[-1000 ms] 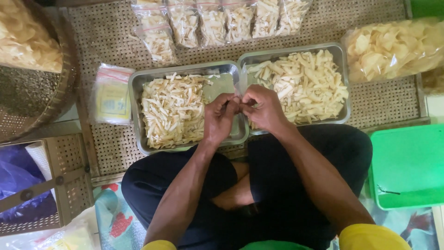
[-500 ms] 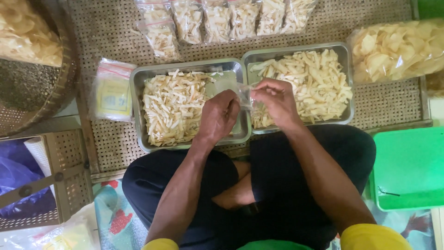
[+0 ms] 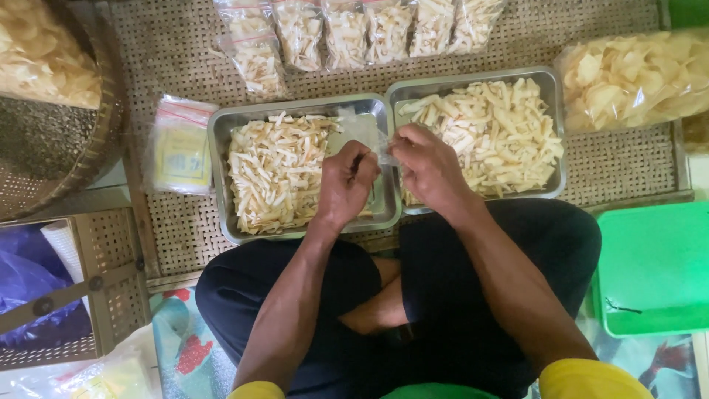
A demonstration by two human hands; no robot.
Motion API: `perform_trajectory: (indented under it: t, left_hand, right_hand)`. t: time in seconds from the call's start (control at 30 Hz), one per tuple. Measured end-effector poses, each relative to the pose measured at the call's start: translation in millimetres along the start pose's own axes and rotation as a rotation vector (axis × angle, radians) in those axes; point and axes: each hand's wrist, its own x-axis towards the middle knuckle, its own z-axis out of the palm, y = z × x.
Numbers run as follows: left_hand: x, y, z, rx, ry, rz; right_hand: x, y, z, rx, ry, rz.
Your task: The person is manually filling small plastic bags with chips from a metal tray while sitting on the floor.
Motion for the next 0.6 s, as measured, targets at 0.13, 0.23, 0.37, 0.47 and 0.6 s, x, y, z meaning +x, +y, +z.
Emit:
perform_trajectory:
  t: [0.13,0.23,0.37,0.47,0.6]
  left_hand:
    - [2,-33,-1,0.066,-0.025,0.092]
    - [5,-17,-7,0.337,0.060,0.353]
    - [4,51,-15,0.637,-0.283,0.203]
    - [5,39,-11,0.747,-0.390,0.149]
    - [5,33,-5,0.786,-0.437,0.180]
  right_hand:
    - [-11,13,15,0.280,-0.002,0.153]
    - [-2,7,3,0.359,-0.014,0.173]
    - [5,-5,-9,0.452,-0.120,0.219]
    - [14,-18,-15,0.522,-0.186,0.245]
    - [18,-23,-18,0.515,-0.232,0.227]
